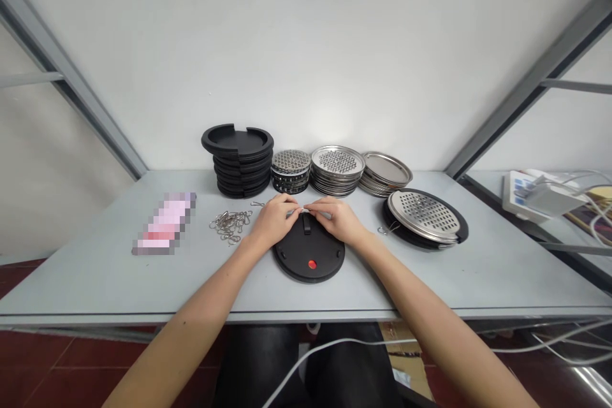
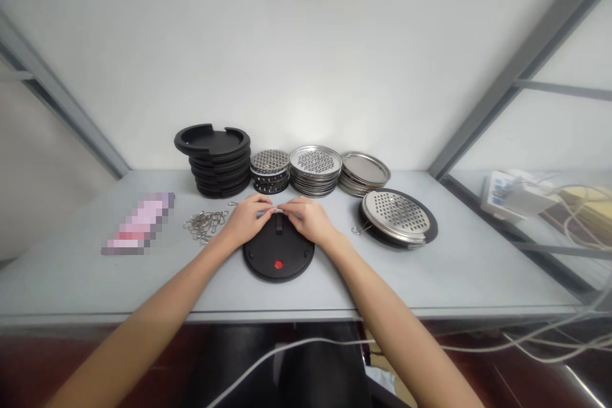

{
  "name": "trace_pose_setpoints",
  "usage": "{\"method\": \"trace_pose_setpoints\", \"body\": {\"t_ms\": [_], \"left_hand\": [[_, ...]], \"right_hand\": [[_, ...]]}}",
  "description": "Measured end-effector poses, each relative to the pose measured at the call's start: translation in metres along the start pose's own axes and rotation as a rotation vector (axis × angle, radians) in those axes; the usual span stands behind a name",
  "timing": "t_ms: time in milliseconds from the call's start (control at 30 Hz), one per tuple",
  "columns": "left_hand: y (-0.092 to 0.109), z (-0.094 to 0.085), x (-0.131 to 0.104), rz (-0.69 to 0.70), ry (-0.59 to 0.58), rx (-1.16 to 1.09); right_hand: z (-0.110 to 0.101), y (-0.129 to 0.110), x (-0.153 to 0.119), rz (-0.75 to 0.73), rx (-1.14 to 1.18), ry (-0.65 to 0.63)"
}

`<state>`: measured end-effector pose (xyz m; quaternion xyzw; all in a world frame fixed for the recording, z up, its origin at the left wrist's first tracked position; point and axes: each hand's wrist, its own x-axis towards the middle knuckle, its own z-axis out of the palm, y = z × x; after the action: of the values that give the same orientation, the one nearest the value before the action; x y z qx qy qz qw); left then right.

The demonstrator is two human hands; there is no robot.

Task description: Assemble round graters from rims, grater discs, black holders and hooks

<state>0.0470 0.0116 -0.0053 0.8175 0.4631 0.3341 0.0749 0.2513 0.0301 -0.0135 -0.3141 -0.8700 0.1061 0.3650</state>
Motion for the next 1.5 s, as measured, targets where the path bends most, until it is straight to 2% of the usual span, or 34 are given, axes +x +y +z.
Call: {"method": "trace_pose_setpoints", "body": {"t_ms": [367, 567, 800, 1067, 1500], "left_hand": [[0.004, -0.006, -0.001, -0.047, -0.055, -0.017], [0.007, -0.006, -0.001, -0.043, -0.052, 0.006], [0.006, -0.003, -0.001, -0.013, -0.080, -0.006], [0.009, -0.003, -0.001, -0.046, -0.133, 0.133], [0.022, -0.006, 0.000, -0.008, -0.248, 0.337]], "right_hand": [[0.001, 0.003, 0.000, -0.055, -0.050, -0.012], [-0.001, -0.002, 0.000, 0.018, -0.031, -0.060], [0.002, 0.001, -0.002, 0.003, -0.085, -0.081], [0.002, -0.001, 0.000, 0.020, -0.083, -0.106], [0.005, 0.000, 0.001, 0.021, -0.135, -0.117]]}}
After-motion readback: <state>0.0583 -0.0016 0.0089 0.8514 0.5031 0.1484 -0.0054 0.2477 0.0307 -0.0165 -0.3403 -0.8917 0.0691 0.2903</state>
